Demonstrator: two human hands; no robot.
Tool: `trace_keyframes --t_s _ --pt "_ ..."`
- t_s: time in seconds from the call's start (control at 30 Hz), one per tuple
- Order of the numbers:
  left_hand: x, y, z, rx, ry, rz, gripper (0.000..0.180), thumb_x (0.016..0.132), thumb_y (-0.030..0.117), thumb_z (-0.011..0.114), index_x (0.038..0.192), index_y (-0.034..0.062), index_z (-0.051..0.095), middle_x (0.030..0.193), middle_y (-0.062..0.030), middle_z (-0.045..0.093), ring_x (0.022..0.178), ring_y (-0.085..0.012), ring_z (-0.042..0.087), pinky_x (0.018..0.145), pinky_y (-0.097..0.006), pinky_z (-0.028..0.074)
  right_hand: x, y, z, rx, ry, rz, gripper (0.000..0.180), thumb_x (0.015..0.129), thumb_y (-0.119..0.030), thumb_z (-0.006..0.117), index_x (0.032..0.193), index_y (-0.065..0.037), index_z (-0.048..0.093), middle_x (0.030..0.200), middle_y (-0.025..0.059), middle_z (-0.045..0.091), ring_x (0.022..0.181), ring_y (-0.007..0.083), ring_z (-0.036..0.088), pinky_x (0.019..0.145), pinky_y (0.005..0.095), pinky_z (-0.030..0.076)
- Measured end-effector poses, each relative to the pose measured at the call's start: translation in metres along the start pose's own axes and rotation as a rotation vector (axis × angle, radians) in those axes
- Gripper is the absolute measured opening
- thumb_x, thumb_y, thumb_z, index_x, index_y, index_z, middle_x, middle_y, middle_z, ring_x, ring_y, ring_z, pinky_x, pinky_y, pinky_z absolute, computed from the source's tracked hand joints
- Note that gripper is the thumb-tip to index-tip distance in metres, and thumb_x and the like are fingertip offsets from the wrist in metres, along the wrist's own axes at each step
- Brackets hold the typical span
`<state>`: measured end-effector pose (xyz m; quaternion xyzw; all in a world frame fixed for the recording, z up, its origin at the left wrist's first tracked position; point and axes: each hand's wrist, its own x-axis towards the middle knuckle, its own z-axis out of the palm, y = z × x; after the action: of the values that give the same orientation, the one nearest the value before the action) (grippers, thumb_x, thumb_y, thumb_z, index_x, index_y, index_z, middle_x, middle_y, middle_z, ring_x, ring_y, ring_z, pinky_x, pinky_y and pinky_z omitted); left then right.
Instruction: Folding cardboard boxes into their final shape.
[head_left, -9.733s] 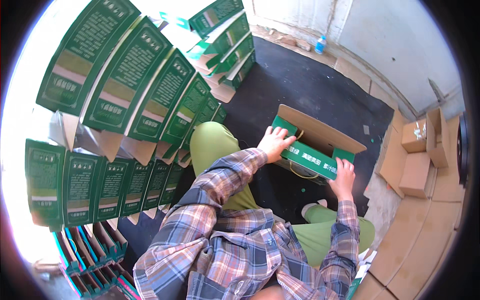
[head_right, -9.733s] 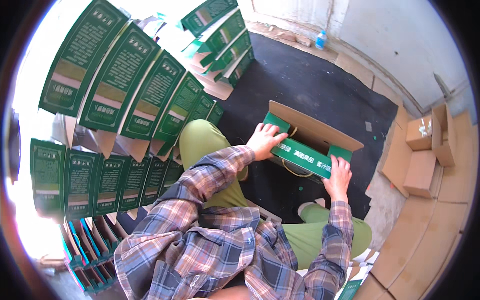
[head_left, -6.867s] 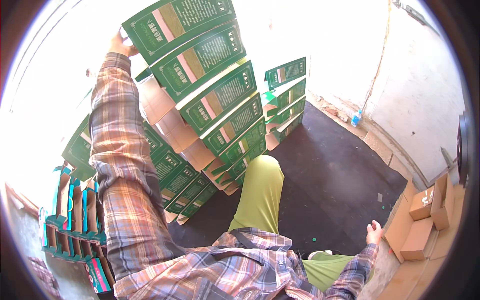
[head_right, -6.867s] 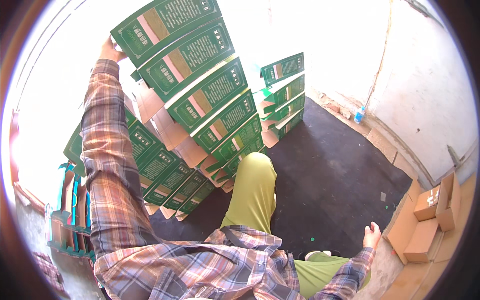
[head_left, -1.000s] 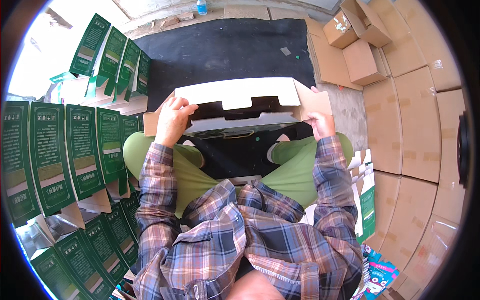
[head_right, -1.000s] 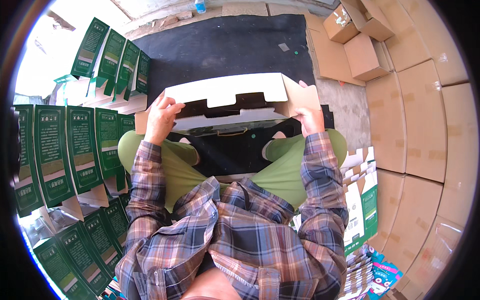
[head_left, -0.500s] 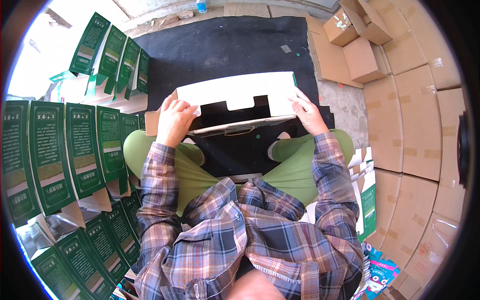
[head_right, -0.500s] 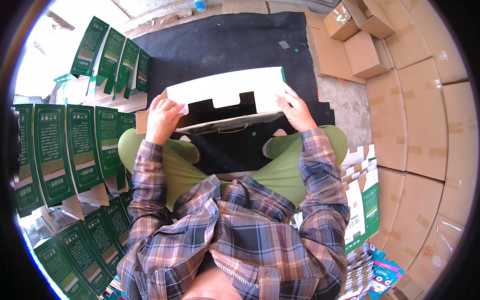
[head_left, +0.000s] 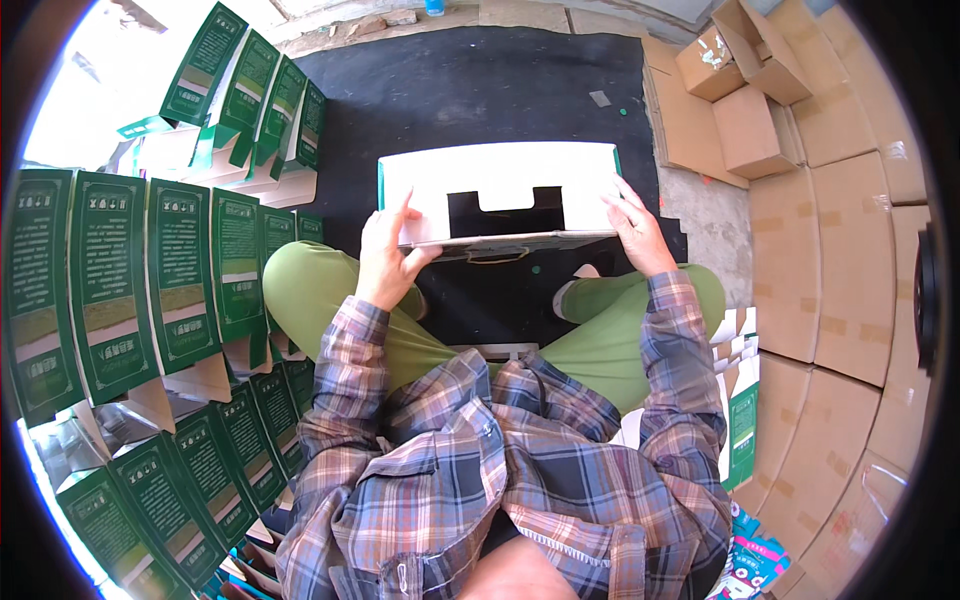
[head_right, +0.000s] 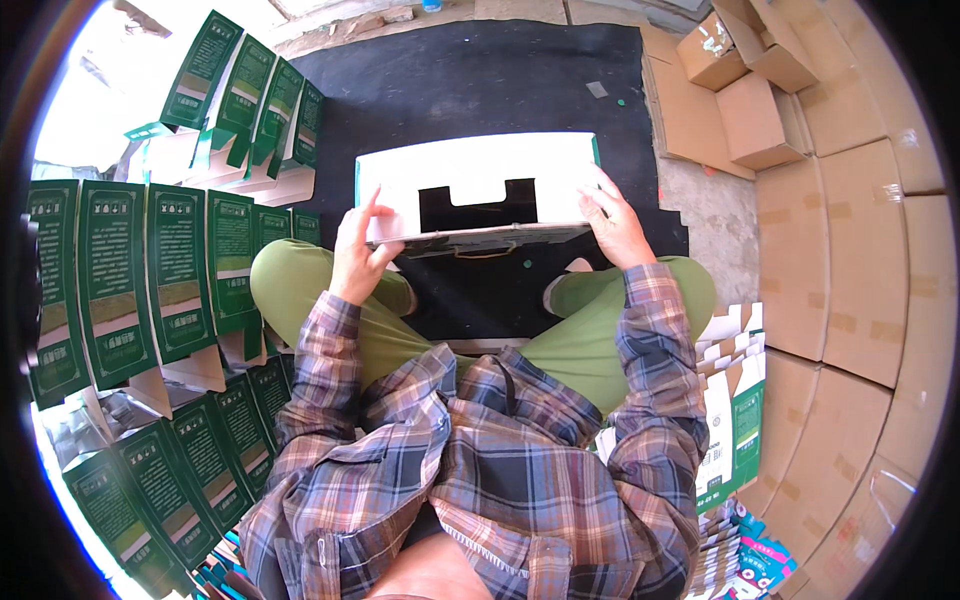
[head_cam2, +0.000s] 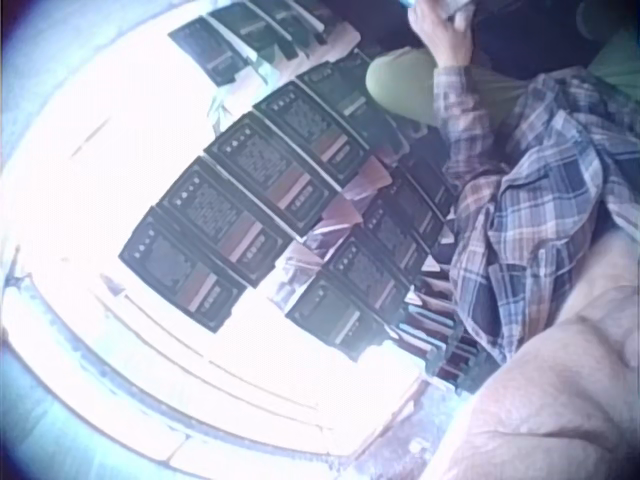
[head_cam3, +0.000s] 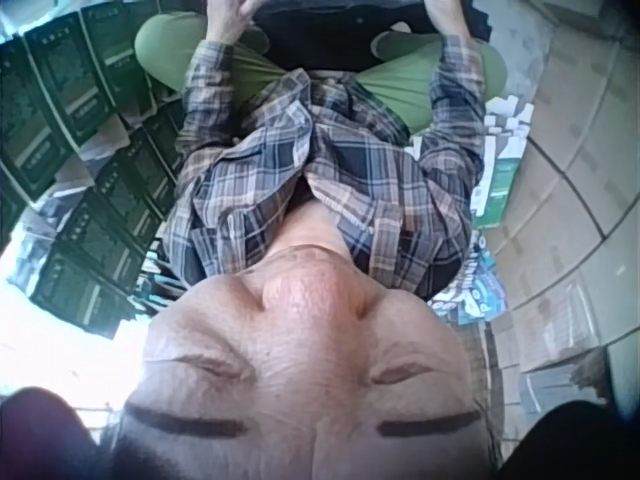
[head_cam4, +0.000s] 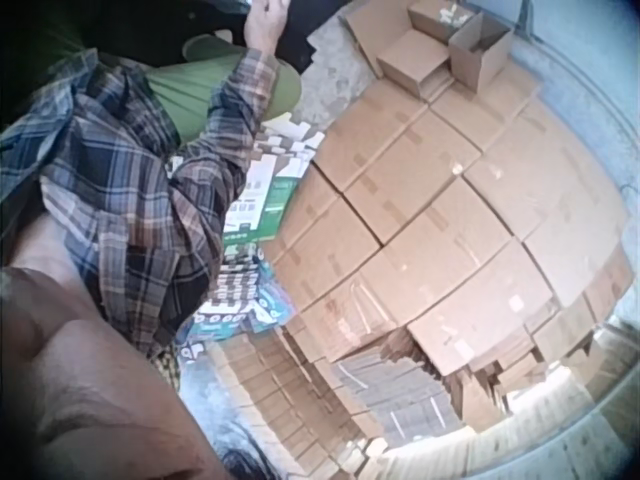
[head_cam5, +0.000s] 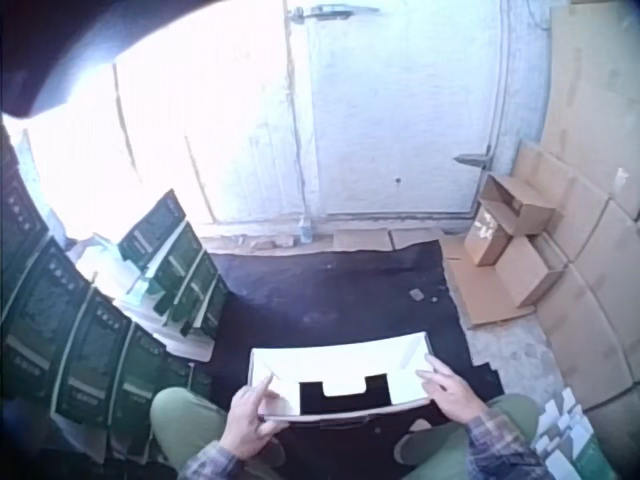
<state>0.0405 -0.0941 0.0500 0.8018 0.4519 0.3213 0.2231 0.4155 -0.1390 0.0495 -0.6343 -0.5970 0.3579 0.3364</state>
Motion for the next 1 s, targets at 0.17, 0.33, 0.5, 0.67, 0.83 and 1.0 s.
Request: trace_keyframes --t_s 0.17,0.33,0.5,0.67,0.83,1.0 --pt "0.016 0.007 0.023 0.089 0.138 -0.225 0.056 0.077 0.02 0.07 0.129 0.0128 0.051 0.1 -0.0059 0.059 0.095 -0.0253 0.051 0.093 -0.043 0.032 0.007 -0.004 0.007 0.083 0.125 -0.031 0.047 0.091 -0.039 0.055 0.121 -0.002 0.058 0.14 0.0118 0.041 0.127 0.0253 0.041 0.105 0.0362 0.031" --pt "0.011 -0.008 0.032 0.445 0.079 -0.017 0.046 0.077 0.026 0.07 0.121 0.0201 0.059 0.117 -0.0021 0.057 0.113 -0.0253 0.046 0.095 -0.047 0.031 0.004 -0.029 0.023 -0.475 0.089 -0.227 0.068 0.074 -0.031 0.073 0.133 -0.013 0.047 0.141 0.0102 0.038 0.128 0.0321 0.034 0.106 0.0412 0.03" --pt "0.014 0.011 0.026 0.464 -0.103 0.027 0.056 0.069 0.049 0.071 0.118 0.0221 0.061 0.125 0.0036 0.054 0.12 -0.024 0.042 0.1 -0.053 0.024 0.002 -0.034 0.024 -0.666 0.081 -0.144 0.065 0.062 -0.03 0.08 0.123 -0.024 0.057 0.142 0.0087 0.035 0.126 0.038 0.032 0.1 0.0458 0.038" --pt "0.013 0.011 0.026 0.533 -0.211 0.014 0.054 0.07 0.048 0.07 0.117 0.0227 0.062 0.121 0.0043 0.056 0.117 -0.0213 0.044 0.098 -0.057 0.024 0.0 -0.03 0.026 -0.697 0.079 -0.193 0.06 0.06 -0.029 0.081 0.116 -0.022 0.062 0.139 0.0091 0.038 0.125 0.0371 0.033 0.1 0.0452 0.037" --pt "0.015 0.012 0.025 0.534 -0.266 0.006 0.054 0.071 0.048 0.069 0.118 0.0234 0.061 0.118 0.0043 0.056 0.113 -0.0212 0.045 0.097 -0.058 0.024 -0.001 -0.028 0.023 -0.727 0.035 -0.175 0.054 0.063 -0.032 0.08 0.113 -0.02 0.064 0.137 0.0101 0.039 0.124 0.0361 0.034 0.1 0.045 0.036" --pt "0.009 0.012 0.016 0.332 0.003 -0.006 0.057 0.071 0.043 0.074 0.119 0.0167 0.059 0.118 -0.0053 0.053 0.112 -0.0276 0.046 0.096 -0.05 0.031 0.002 -0.025 0.016 -0.361 0.121 -0.098 0.064 0.072 -0.031 0.074 0.128 -0.01 0.051 0.137 0.0134 0.039 0.124 0.0379 0.038 0.102 0.0426 0.036"
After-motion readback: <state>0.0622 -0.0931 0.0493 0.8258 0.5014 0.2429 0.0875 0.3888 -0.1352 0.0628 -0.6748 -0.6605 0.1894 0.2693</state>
